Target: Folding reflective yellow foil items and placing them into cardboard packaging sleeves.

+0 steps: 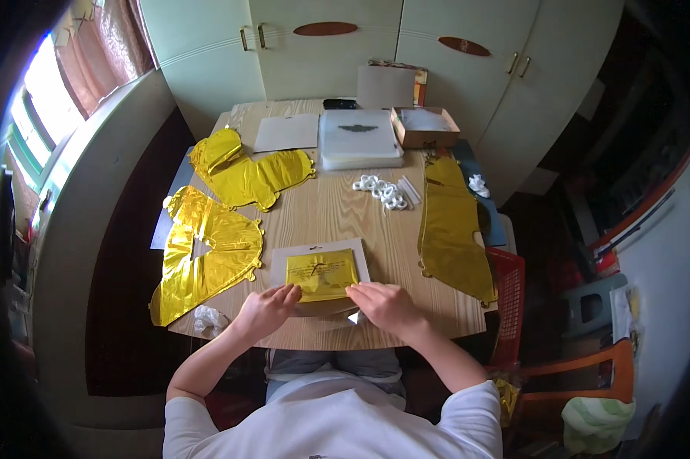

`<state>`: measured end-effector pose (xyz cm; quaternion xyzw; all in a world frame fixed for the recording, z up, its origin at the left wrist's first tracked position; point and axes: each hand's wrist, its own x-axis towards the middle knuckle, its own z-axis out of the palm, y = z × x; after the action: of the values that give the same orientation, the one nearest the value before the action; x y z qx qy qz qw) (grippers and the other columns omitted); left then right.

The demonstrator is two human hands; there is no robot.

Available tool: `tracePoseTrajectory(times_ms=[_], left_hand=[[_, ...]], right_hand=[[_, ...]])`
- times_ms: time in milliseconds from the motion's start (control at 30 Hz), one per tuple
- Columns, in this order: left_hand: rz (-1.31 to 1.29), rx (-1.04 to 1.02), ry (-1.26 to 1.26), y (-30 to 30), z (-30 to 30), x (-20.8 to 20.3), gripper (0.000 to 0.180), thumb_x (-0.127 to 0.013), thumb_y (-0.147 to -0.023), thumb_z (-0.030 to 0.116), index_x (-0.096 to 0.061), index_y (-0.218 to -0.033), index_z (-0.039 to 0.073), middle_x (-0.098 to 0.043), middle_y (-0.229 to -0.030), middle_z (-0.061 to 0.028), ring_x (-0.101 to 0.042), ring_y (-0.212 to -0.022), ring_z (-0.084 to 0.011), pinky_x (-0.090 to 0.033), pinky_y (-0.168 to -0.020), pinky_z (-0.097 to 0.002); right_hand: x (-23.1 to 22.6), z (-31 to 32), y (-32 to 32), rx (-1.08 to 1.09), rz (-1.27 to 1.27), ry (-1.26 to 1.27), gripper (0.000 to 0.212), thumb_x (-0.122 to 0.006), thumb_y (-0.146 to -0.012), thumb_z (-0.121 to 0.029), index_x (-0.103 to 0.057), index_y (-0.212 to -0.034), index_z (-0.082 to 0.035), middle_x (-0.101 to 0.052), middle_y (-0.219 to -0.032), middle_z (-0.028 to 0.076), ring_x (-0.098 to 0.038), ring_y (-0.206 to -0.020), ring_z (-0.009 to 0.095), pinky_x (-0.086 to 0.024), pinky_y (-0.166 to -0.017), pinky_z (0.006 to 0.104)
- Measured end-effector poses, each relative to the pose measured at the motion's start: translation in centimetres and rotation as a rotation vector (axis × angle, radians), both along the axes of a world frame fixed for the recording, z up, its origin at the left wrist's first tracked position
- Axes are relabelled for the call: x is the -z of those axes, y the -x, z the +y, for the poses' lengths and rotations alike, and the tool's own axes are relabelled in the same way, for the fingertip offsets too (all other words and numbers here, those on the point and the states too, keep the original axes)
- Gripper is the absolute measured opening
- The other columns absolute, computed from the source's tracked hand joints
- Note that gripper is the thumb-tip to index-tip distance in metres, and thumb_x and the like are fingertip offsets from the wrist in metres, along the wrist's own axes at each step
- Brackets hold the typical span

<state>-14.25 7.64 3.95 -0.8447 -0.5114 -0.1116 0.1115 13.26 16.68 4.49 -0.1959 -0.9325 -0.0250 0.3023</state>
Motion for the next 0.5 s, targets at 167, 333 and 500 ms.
tracePoseTrajectory(times_ms=[167,333,500], left_hand=[[-0.147,-0.029,0.260,0.8,2.4,-4.6,0.028,-0.057,-0.083,0.010,-0.063,-0.110,0.004,-0.070,-0.085,-0.0118,-0.069,-0.069,-0.0270,-0.056,-0.059,-0.0372],[-0.081,-0.053,0.317,0.3,3.9,-7.8,0.022,-0.057,-0.085,0.012,-0.063,-0.104,0.005,-0.068,-0.079,-0.0110,-0.068,-0.067,-0.0293,-0.055,-0.057,-0.0396],[-0.103,-0.045,0.310,0.7,4.1,-7.4,0.019,-0.056,-0.086,0.013,-0.062,-0.103,0.005,-0.067,-0.080,-0.0115,-0.068,-0.066,-0.0303,-0.054,-0.057,-0.0413]], right_hand=[[-2.6,10.3,-0.8,0.209,0.075,0.663,0.017,-0.060,-0.092,-0.021,-0.073,-0.102,-0.017,-0.073,-0.096,0.007,-0.071,-0.077,0.024,-0.057,-0.067,0.0341],[2.3,23.1,-1.2,0.475,-0.097,0.245,0.014,-0.062,-0.087,-0.016,-0.073,-0.095,-0.014,-0.066,-0.101,0.005,-0.065,-0.089,0.024,-0.052,-0.075,0.0389],[2.9,24.7,-0.3,0.484,-0.234,0.109,0.012,-0.064,-0.084,-0.013,-0.073,-0.090,-0.014,-0.062,-0.092,0.003,-0.062,-0.098,0.021,-0.051,-0.081,0.0384]])
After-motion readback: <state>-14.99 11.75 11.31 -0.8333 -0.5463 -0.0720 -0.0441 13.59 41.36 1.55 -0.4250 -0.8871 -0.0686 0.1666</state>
